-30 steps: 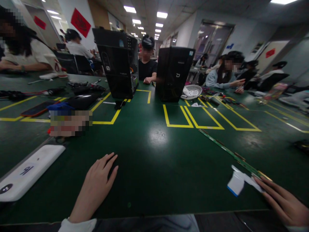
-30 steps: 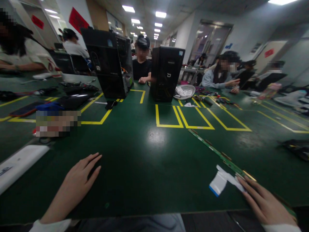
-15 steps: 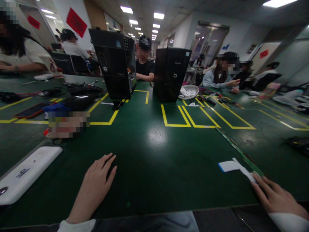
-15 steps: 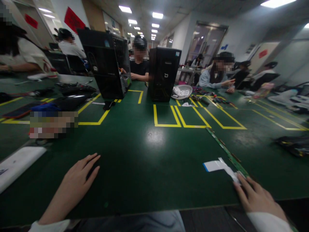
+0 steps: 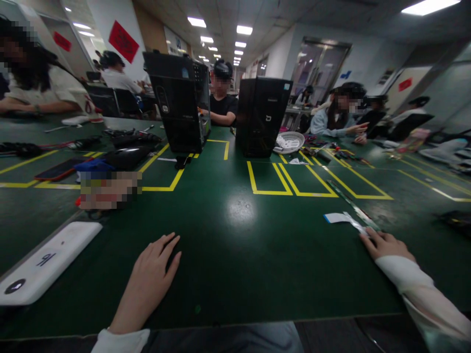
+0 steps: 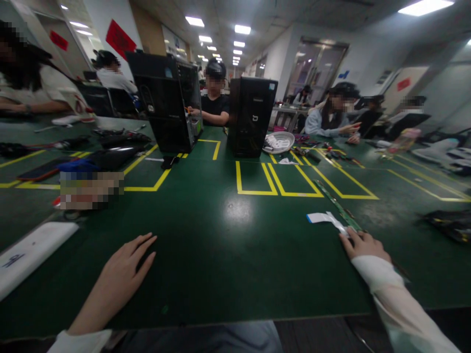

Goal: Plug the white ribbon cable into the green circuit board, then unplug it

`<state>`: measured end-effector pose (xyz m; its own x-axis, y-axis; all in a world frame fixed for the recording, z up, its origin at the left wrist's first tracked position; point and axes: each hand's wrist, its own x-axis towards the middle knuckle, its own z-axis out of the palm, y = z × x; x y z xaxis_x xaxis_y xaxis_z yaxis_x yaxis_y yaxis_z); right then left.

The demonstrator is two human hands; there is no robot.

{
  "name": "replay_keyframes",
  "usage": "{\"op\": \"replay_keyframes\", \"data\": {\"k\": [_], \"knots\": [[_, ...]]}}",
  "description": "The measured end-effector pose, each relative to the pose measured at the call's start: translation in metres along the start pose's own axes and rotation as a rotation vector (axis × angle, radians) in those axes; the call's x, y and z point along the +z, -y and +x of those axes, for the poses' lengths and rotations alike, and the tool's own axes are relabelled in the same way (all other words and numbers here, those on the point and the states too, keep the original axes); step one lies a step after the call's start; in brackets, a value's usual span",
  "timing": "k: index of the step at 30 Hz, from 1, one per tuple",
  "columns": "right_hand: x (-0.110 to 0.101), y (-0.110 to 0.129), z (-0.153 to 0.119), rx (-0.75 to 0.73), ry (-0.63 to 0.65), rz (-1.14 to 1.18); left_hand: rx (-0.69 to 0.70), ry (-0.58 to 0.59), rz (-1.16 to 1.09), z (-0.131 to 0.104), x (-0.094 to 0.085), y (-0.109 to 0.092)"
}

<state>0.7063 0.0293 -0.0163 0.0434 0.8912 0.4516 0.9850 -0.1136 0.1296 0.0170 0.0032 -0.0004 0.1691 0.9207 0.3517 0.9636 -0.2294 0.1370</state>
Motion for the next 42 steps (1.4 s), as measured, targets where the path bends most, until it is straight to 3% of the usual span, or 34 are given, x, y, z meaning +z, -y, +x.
{"op": "replay_keyframes", "data": {"k": [3,6,13,24,28,33,37,42], "knots": [[-0.005,0.018,0.026,0.233,0.140,-0.036,-0.010,0.011,-0.002,0.000,-0.001,0.000],[-0.010,0.036,0.048,0.364,0.273,0.049,-0.006,0.012,-0.004,0.000,0.000,0.002],[0.002,0.060,0.073,0.575,0.317,0.027,0.001,0.003,-0.005,0.000,0.000,0.003],[-0.002,0.068,0.078,0.643,0.354,0.011,-0.022,0.025,-0.007,-0.001,0.002,0.005],[-0.001,0.065,0.077,0.526,0.319,0.002,-0.015,0.029,0.000,-0.002,0.003,0.006],[0.009,0.087,0.081,0.202,0.252,0.065,0.001,0.023,0.008,-0.002,0.004,0.007],[0.015,0.135,0.087,-0.170,0.087,0.278,0.003,0.018,0.011,-0.001,0.004,0.007],[0.004,0.220,0.094,-0.530,0.005,0.501,0.002,0.009,0.005,-0.001,0.004,0.007]]}}
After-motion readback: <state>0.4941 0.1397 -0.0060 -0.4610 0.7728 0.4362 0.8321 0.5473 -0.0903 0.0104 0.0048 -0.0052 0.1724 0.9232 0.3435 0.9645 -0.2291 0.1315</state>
